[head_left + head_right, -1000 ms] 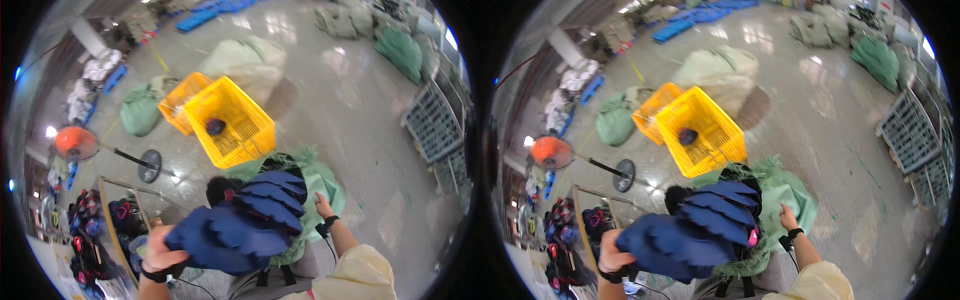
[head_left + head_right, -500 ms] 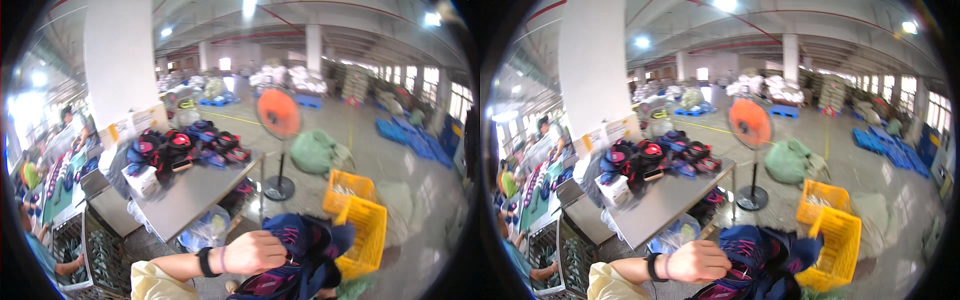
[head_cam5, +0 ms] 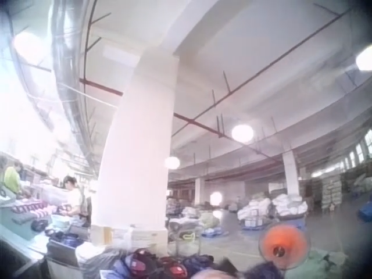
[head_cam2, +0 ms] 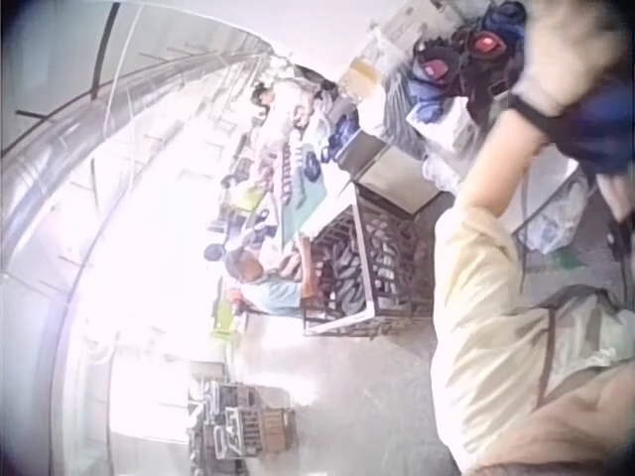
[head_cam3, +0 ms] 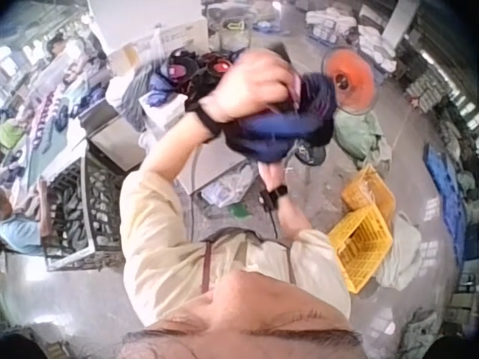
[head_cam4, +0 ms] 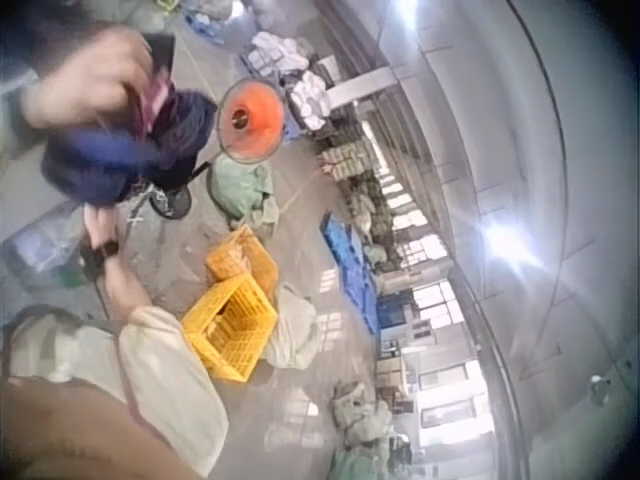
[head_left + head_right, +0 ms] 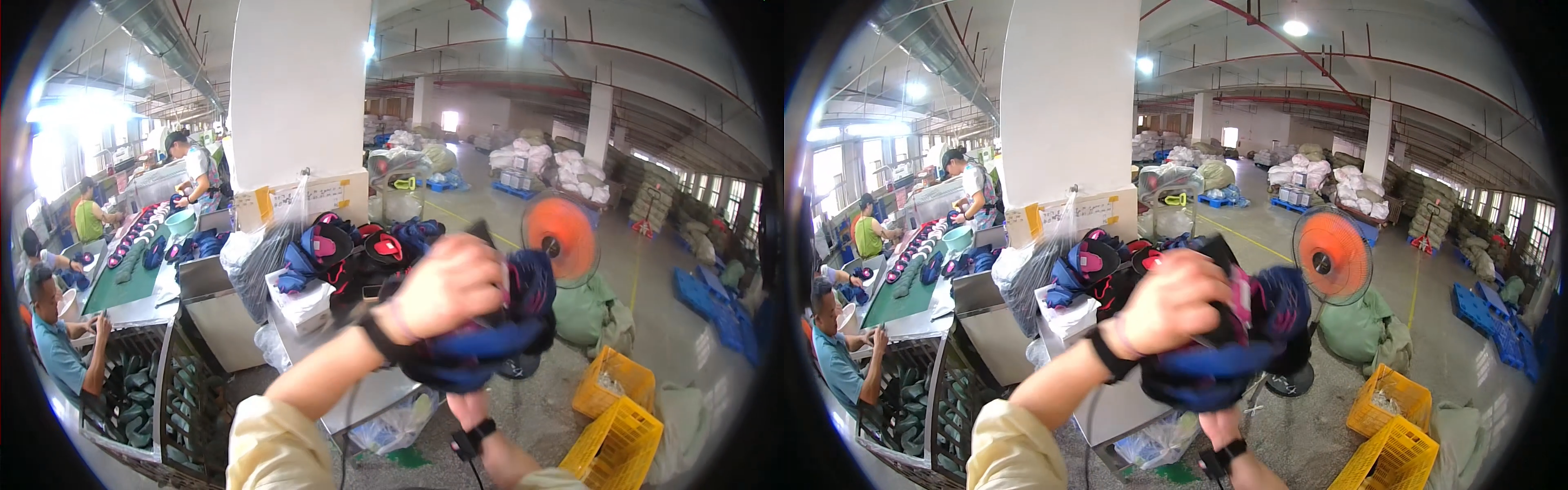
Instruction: The recorder is sorting and organizing shoe upper components by pulling them from bags and arranging them on a table in a manufacturing facility.
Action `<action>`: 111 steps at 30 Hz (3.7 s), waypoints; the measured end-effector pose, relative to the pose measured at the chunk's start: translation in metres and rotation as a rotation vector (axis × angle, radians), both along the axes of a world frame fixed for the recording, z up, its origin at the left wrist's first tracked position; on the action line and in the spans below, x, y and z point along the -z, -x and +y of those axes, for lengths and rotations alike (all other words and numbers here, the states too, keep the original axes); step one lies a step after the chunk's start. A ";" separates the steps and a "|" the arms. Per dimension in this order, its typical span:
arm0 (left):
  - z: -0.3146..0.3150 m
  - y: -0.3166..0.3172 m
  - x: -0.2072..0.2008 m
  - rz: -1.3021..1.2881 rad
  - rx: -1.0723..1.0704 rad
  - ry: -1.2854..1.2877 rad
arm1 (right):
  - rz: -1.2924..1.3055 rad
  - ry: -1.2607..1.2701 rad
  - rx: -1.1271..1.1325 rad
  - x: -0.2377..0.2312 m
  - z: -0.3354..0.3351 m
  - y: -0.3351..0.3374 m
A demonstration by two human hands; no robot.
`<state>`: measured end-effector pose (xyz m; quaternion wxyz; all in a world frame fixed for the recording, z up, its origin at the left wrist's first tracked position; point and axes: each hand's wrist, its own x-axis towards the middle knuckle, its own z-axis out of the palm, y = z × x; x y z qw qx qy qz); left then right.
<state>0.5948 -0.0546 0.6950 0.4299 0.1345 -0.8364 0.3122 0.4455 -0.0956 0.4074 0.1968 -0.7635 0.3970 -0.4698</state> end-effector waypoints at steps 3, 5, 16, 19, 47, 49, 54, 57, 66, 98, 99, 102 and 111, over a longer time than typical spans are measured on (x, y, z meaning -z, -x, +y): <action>0.006 -0.077 0.023 0.119 -0.415 -0.116 | -1.307 -0.958 -0.690 0.050 -0.058 -0.011; -0.004 -0.143 0.088 0.317 -0.624 -0.339 | -1.338 -1.259 -0.788 0.057 -0.046 -0.017; -0.074 -0.157 0.366 0.922 -0.674 -0.923 | -0.443 -1.246 -0.549 0.150 -0.053 -0.019; -0.093 -0.136 0.330 0.957 -0.541 -1.145 | -0.344 -1.046 -0.391 0.128 -0.083 -0.003; -0.087 -0.136 0.309 0.699 -0.886 -1.658 | 0.886 -0.104 -0.438 0.045 -0.419 -0.008; -0.063 -0.133 0.356 0.618 -1.051 -1.770 | 0.987 -0.105 -0.593 0.064 -0.417 -0.010; -0.069 -0.121 0.339 0.731 -1.228 -1.671 | 0.869 -0.245 -0.805 0.063 -0.459 0.000; -0.103 -0.135 0.302 0.964 -1.203 -1.278 | 0.608 -0.179 -0.753 -0.030 -0.454 -0.057; -0.281 -0.167 0.279 0.929 -0.963 -1.216 | 0.453 0.448 -1.573 -0.012 -0.334 -0.145; -0.304 -0.209 0.312 0.275 -1.543 -1.238 | 0.832 0.515 -0.746 -0.029 -0.468 -0.124; -0.301 -0.213 0.310 0.318 -1.581 -1.284 | 0.814 0.377 -0.699 -0.028 -0.477 -0.134; -0.322 -0.206 0.304 0.317 -1.713 -1.242 | 0.983 0.534 -0.643 -0.026 -0.473 -0.164; -0.358 -0.205 0.352 0.046 -1.421 -1.254 | 0.744 0.832 -0.544 -0.019 -0.482 -0.236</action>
